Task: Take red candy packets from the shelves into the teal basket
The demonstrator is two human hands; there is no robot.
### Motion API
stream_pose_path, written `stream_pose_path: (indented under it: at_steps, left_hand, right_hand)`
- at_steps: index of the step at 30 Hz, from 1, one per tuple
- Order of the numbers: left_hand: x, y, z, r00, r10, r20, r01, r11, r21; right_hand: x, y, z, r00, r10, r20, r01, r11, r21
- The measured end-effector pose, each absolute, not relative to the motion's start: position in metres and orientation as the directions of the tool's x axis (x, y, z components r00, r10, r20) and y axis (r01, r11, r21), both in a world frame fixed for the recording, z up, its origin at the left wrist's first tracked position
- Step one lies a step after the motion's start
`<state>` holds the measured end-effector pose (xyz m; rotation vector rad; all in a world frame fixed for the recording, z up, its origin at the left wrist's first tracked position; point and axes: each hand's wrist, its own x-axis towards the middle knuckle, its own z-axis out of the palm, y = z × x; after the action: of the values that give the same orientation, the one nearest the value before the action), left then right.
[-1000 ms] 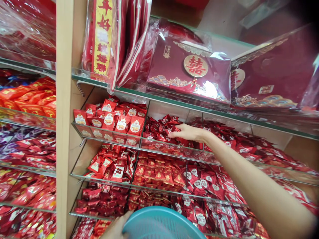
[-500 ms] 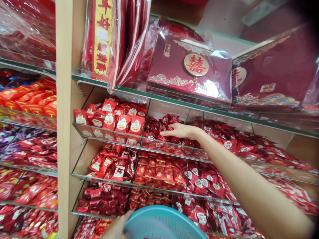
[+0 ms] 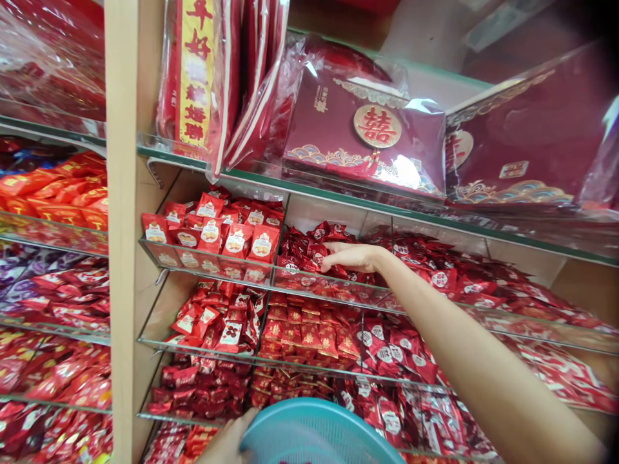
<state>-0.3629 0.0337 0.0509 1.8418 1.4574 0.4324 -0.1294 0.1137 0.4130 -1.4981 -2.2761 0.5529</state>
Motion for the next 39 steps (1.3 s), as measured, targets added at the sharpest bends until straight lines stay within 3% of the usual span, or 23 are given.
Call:
stream_pose_path:
  at_steps: [4,11,17,24,35,39]
  left_hand:
    - [-0.363,0.034,0.051,0.295,0.941,-0.163,0.677,-0.086,0.731]
    - [-0.363,0.035,0.048,0.300,0.938,-0.173,0.690,-0.088,0.718]
    - [-0.362,0.033,0.052,0.295,0.942,-0.161,0.662,-0.080,0.745]
    - [-0.362,0.032,0.051,0.300,0.940,-0.163,0.669,-0.085,0.738]
    - [-0.363,0.033,0.049,0.297,0.940,-0.167,0.679,-0.085,0.729]
    - [-0.363,0.033,0.048,0.291,0.944,-0.154,0.668,-0.085,0.740]
  right_hand:
    - [-0.133,0.116,0.411,-0.413,0.910,0.027,0.761,0.361,-0.538]
    - [-0.139,0.123,0.410,-0.481,0.875,0.055,0.726,0.432,-0.535]
    - [-0.140,0.121,0.412,-0.441,0.897,-0.023,0.758,0.359,-0.545]
    - [-0.143,0.114,0.414,-0.468,0.884,-0.002,0.720,0.379,-0.582]
    - [-0.132,0.100,0.425,-0.506,0.862,-0.010,0.576,0.329,-0.749]
    - [-0.130,0.089,0.429,-0.509,0.861,-0.008,0.592,0.343,-0.729]
